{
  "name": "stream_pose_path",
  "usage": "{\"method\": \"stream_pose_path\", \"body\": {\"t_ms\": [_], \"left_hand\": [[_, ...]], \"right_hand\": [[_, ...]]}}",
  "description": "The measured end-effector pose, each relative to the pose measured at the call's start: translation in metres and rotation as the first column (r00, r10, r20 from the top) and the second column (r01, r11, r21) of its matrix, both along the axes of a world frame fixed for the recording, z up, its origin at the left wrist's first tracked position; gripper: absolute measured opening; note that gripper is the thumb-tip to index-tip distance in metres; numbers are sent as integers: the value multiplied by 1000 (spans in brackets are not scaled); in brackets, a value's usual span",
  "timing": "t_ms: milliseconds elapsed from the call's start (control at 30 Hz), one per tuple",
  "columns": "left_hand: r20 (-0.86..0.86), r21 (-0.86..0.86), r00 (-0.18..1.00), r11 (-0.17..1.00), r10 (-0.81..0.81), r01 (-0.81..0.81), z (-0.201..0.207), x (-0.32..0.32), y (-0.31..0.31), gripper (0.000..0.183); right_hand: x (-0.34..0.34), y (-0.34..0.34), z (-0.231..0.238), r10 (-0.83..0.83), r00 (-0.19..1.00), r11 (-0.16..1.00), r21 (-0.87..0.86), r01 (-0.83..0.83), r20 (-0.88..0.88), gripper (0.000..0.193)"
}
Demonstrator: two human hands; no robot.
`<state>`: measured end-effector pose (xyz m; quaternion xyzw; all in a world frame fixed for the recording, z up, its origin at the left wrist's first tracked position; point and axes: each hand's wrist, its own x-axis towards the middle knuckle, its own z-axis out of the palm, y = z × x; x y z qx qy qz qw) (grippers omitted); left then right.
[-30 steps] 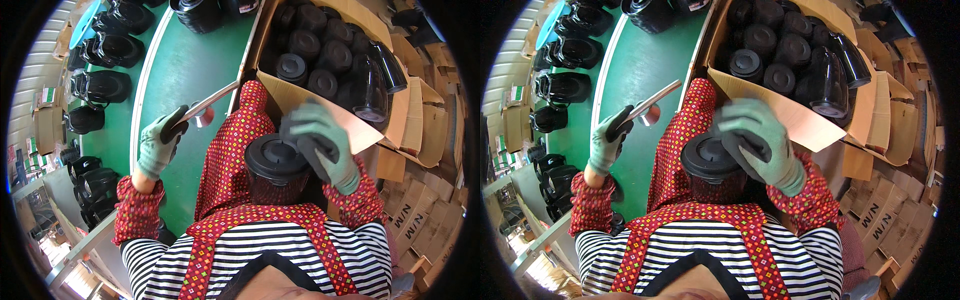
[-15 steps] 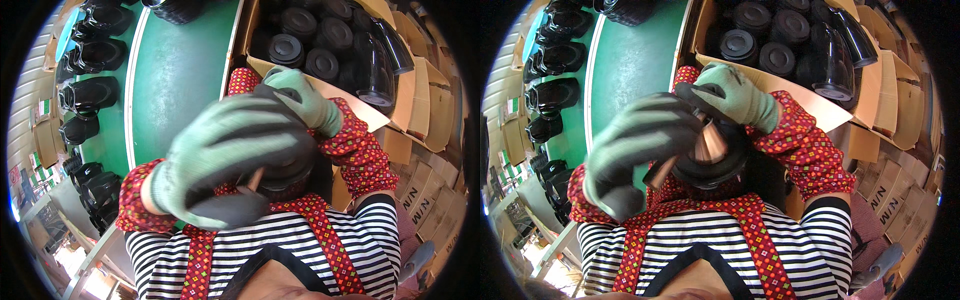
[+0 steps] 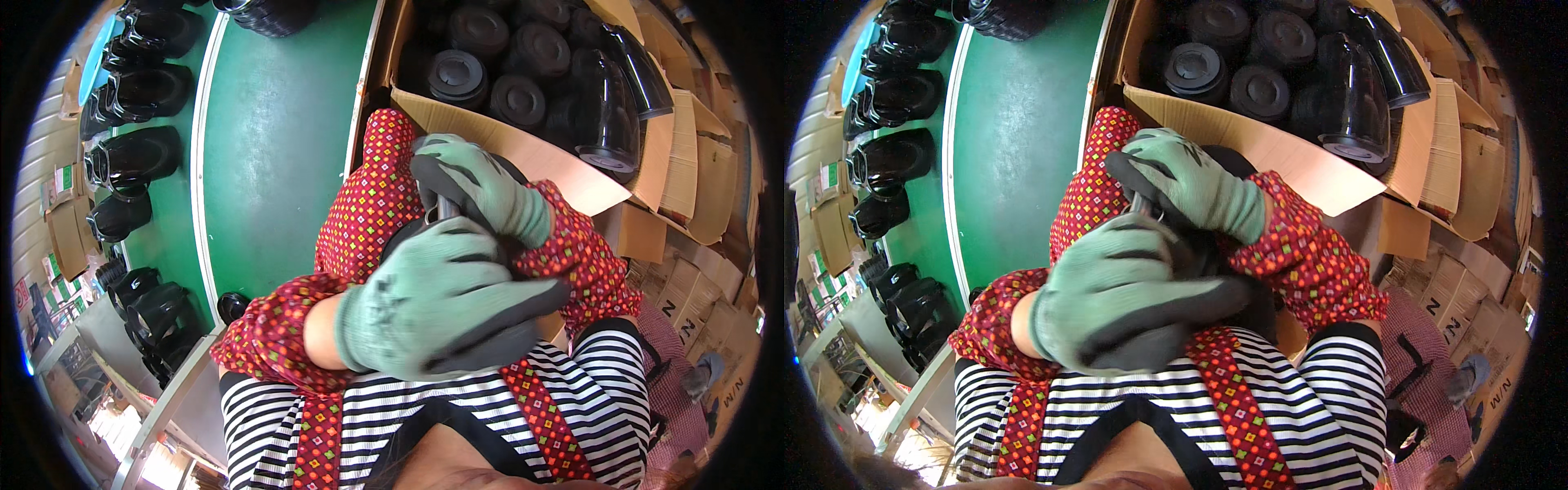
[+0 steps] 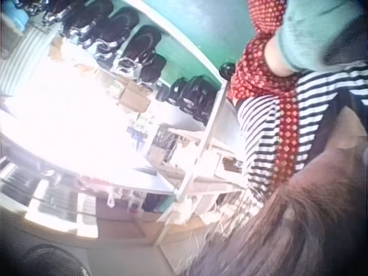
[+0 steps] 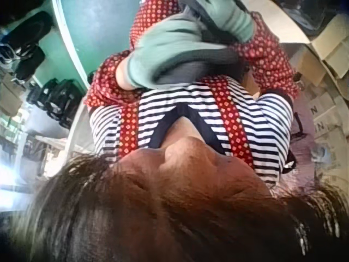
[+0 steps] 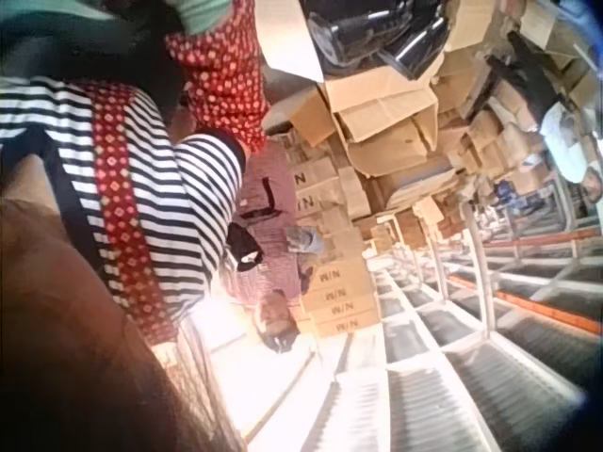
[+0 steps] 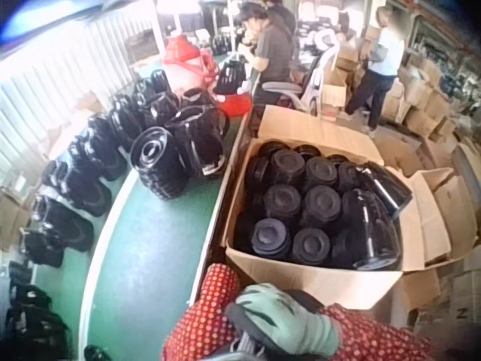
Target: The person repeatedly picks up black kettle bodies from a green table, inserts a metal rod into the base, and places the assembled units into a cardboard box. The process is repeated for multiple kettles throughout the clip.
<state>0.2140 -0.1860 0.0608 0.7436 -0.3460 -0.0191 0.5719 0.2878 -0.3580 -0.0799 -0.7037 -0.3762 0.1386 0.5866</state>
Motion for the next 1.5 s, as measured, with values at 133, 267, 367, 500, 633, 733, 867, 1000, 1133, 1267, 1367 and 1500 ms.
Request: {"method": "stream_pose_path", "body": {"t_ms": [133, 267, 367, 500, 633, 733, 867, 1000, 1133, 1267, 1367, 1500], "left_hand": [[-90, -320, 995, 947, -38, 8, -23, -11, 44, 48], [-331, -172, 944, 983, 1, -61, -4, -14, 59, 55], [-360, 188, 913, 973, 193, -131, 52, -5, 39, 73], [6, 685, 967, 704, 255, -190, 63, 13, 4, 87], [-233, 824, 883, 565, 407, -43, 59, 4, 11, 87], [-363, 758, 877, 647, 314, 82, 40, 28, 31, 77], [-590, 666, 705, 731, 394, 149, 34, 27, 47, 67], [-502, 621, 843, 759, 194, 195, -3, 41, 70, 59], [-466, 581, 882, 776, 70, 245, -19, 55, 71, 38], [-387, 521, 921, 814, -43, 257, -37, 61, 75, 43], [-280, 560, 955, 792, -97, 244, -61, 66, 82, 43], [-267, 548, 963, 818, -27, 175, -64, 63, 76, 38]], "right_hand": [[6, -8, 61, 98, 968, 969, -246, -40, 232, 28], [20, -3, 61, 231, 958, 939, -296, -174, 171, 43], [28, -2, 56, 284, 946, 928, -293, -231, 154, 41], [21, -3, 48, 216, 973, 973, -72, -221, -77, 49], [6, 8, 59, 138, 968, 983, -148, -108, 209, 54], [-8, 8, 59, -71, 950, 940, -297, 166, 306, 52], [-16, 7, 82, -22, 941, 900, -403, 165, 338, 50], [-14, 0, 97, -52, 925, 844, -478, 242, 377, 55], [-14, -6, 110, -60, 944, 778, -577, 248, 324, 55], [-13, -9, 116, 14, 972, 663, -729, 168, 236, 63], [-14, -4, 122, 13, 973, 617, -767, 175, 232, 62], [-22, -5, 119, -67, 929, 643, -696, 319, 365, 63]]}}
